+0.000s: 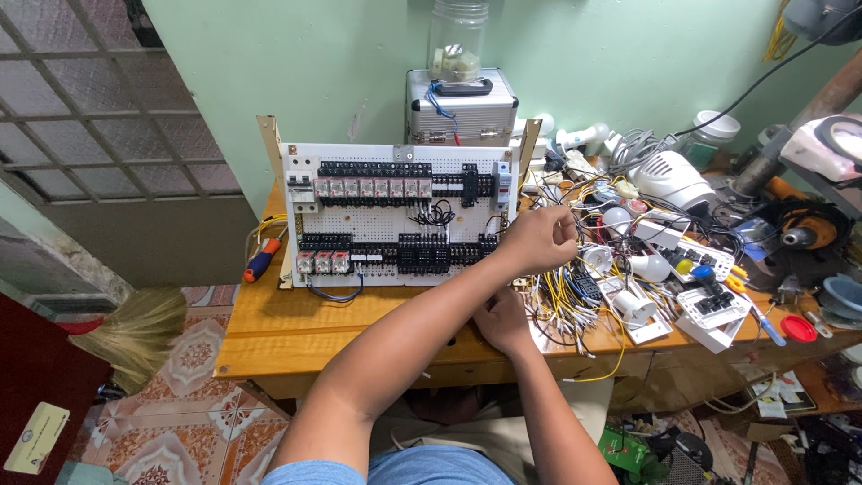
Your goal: The person sits on the floor and uses a screwdriver to connect wires to a white electrical panel mounted on a wooden table. They repeatedly strip wire ends, insert them into terminal blocks, and tighten the screws to secure the connections.
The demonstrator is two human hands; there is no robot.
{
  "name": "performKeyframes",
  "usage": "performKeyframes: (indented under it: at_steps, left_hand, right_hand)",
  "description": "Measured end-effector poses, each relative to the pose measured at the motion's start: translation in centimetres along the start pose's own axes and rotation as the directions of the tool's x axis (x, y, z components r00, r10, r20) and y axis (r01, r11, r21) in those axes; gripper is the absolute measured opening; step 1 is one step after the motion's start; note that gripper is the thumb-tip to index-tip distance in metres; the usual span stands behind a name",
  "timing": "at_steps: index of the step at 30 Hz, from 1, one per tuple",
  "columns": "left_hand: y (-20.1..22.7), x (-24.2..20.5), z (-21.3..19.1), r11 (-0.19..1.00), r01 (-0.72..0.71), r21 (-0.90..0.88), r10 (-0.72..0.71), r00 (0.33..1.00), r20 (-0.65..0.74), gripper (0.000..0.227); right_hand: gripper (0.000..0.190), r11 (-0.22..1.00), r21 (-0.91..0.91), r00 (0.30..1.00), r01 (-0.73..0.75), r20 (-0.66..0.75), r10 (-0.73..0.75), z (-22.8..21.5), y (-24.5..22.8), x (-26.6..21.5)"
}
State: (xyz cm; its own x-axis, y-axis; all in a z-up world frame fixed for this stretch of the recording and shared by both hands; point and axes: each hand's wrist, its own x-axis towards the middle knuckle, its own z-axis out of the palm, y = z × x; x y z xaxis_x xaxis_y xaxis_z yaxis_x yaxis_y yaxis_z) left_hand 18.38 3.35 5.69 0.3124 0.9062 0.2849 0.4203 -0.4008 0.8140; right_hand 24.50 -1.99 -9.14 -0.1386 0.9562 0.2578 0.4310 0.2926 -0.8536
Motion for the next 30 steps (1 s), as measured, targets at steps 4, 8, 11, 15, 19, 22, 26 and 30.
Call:
performKeyframes:
  at_steps: [4,8,11,15,19,22,26,30]
  left_hand:
    - [0.6,-0.3,-0.4,1.0,-0.008,0.011,0.008,1.0,-0.027,0.013]
    - [0.7,-1.0,-1.3,0.999,0.007,-0.045,-0.01,0.998,-0.068,0.02]
    - [0.1,-1.4,-1.7,0.998,0.001,-0.059,-0.007,0.994,-0.105,0.022]
    - [-0.7,-1.8,-2.0,0.995,0.012,-0.098,-0.026,0.989,-0.143,0.023]
    - [-0.4,-3.1,-3.7,0.977,0.058,-0.204,-0.091,0.984,-0.156,0.023]
    - [-0.2,-4.6,-5.4,0.893,0.079,-0.443,-0.148,0.981,-0.122,0.023]
    - [-1.6,-7.1,-7.4,0.862,0.059,-0.503,-0.154,0.977,-0.149,0.024]
    - [-0.8,-11.8,-10.5,0.82,0.137,-0.556,-0.277,0.945,-0.175,0.03]
  right_hand:
    - [0.023,1.0,0.009,1.0,0.0,-0.008,0.0,0.2,0.4,-0.1]
    - [0.025,1.0,0.03,1.0,-0.007,-0.025,0.008,-0.4,-1.9,-0.6]
    - [0.023,0.999,0.048,0.999,-0.017,-0.036,0.019,-0.5,-2.6,-0.8]
    - [0.019,0.994,0.104,1.0,0.011,-0.001,-0.011,-1.1,-3.8,-0.8]
    - [0.026,0.996,0.08,1.0,0.028,-0.009,-0.028,-1.3,-5.1,-0.7]
    - [0.023,0.989,0.147,1.0,-0.013,-0.006,0.014,-1.1,-5.5,-0.8]
    - [0.021,0.986,0.166,0.999,0.01,-0.039,-0.004,-1.1,-4.4,-0.6]
    - [0.025,0.955,0.295,0.995,0.019,-0.096,0.01,-0.7,-2.3,-0.4]
